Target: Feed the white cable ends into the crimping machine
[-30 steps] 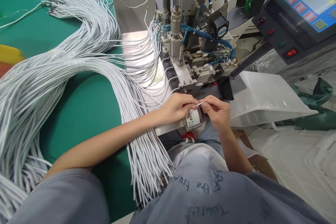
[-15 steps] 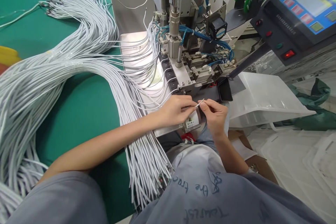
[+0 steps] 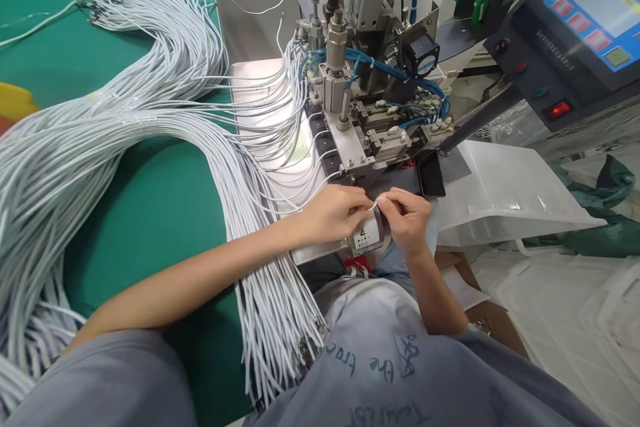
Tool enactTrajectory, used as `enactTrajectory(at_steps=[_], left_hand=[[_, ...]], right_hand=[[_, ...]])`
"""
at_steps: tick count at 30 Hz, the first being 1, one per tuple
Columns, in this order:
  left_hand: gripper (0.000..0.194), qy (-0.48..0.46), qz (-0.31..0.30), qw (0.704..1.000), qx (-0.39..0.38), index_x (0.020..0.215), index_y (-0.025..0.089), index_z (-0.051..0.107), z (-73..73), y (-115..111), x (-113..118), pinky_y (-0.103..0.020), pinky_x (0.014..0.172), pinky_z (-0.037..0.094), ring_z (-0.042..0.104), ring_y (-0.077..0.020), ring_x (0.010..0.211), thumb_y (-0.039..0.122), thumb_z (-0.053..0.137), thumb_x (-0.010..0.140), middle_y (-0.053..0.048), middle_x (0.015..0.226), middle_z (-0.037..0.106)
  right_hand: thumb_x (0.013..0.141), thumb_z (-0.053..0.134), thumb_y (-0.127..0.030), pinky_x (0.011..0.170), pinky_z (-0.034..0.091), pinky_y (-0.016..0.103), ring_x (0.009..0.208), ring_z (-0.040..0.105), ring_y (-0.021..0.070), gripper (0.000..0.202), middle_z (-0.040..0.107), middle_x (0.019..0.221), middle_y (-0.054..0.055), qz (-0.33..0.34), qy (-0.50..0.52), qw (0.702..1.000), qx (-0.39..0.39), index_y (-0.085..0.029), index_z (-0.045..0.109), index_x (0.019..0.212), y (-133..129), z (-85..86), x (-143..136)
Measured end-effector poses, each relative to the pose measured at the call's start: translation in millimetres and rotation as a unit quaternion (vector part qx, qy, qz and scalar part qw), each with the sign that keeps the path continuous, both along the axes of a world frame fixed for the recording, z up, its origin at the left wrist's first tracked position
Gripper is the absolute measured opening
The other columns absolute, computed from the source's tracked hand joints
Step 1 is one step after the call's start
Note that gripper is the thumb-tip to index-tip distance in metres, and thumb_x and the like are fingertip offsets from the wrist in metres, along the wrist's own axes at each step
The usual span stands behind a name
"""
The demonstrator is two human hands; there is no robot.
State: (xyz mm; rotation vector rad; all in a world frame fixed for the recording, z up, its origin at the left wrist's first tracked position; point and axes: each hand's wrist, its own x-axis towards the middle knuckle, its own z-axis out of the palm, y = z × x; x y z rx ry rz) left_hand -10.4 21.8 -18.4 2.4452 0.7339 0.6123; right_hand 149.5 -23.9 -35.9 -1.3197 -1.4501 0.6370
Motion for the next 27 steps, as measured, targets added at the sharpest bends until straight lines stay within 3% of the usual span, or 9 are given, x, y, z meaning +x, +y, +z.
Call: enactTrajectory(at_steps=[4, 8, 13, 21, 27], left_hand=[[0.025, 0.054, 0.001, 0.998, -0.015, 0.081, 0.012, 0.066, -2.9, 5, -1, -0.020, 0.057, 0.040, 0.053, -0.0096, 0.062, 0.019, 0.043, 0.088, -0.003, 0.071, 0.057], [0.026, 0.202, 0.053, 0.977, 0.036, 0.087, 0.010, 0.065, -4.0, 10, -2, -0.024, 0.053, 0.041, 0.055, -0.0116, 0.060, 0.015, 0.039, 0.088, -0.008, 0.085, 0.057], [0.027, 0.316, 0.046, 0.944, 0.085, 0.099, 0.007, 0.061, -5.9, 11, 0, -0.028, 0.051, 0.041, 0.059, -0.0162, 0.062, 0.006, 0.040, 0.081, -0.012, 0.091, 0.057], [0.028, 0.303, 0.023, 0.949, 0.085, 0.102, 0.007, 0.059, -7.4, 13, -3, -0.027, 0.052, 0.044, 0.061, -0.0167, 0.066, 0.005, 0.042, 0.080, -0.010, 0.088, 0.058], [0.032, 0.286, 0.019, 0.953, 0.096, 0.110, 0.008, 0.056, -9.8, 14, -4, -0.027, 0.056, 0.045, 0.061, -0.0175, 0.069, 0.006, 0.044, 0.080, -0.010, 0.090, 0.060]], right_hand=[[0.080, 0.056, -0.030, 0.050, 0.032, 0.025, 0.051, 0.037, 0.0090, 0.024, 0.042, 0.053, -0.003, 0.013, 0.000, 0.998, -0.069, -0.017, 0.062, 0.061, 8, -9.4, 6], [0.080, 0.052, -0.031, 0.060, 0.042, 0.026, 0.064, 0.053, 0.0133, 0.021, 0.062, 0.069, 0.002, 0.028, 0.024, 0.988, -0.149, -0.016, 0.066, 0.074, 22, -25.6, 17], [0.075, 0.056, -0.033, 0.057, 0.042, 0.025, 0.057, 0.051, 0.0115, 0.017, 0.059, 0.064, 0.000, 0.051, 0.085, 0.973, -0.211, -0.017, 0.063, 0.073, 35, -39.2, 21], [0.074, 0.057, -0.029, 0.054, 0.038, 0.024, 0.051, 0.045, 0.0086, 0.016, 0.050, 0.055, -0.004, 0.108, 0.114, 0.955, -0.250, -0.018, 0.055, 0.063, 42, -40.0, 16], [0.075, 0.058, -0.033, 0.052, 0.038, 0.023, 0.053, 0.048, 0.0093, 0.018, 0.052, 0.056, -0.004, 0.104, 0.127, 0.952, -0.260, -0.018, 0.055, 0.064, 43, -38.1, 15]])
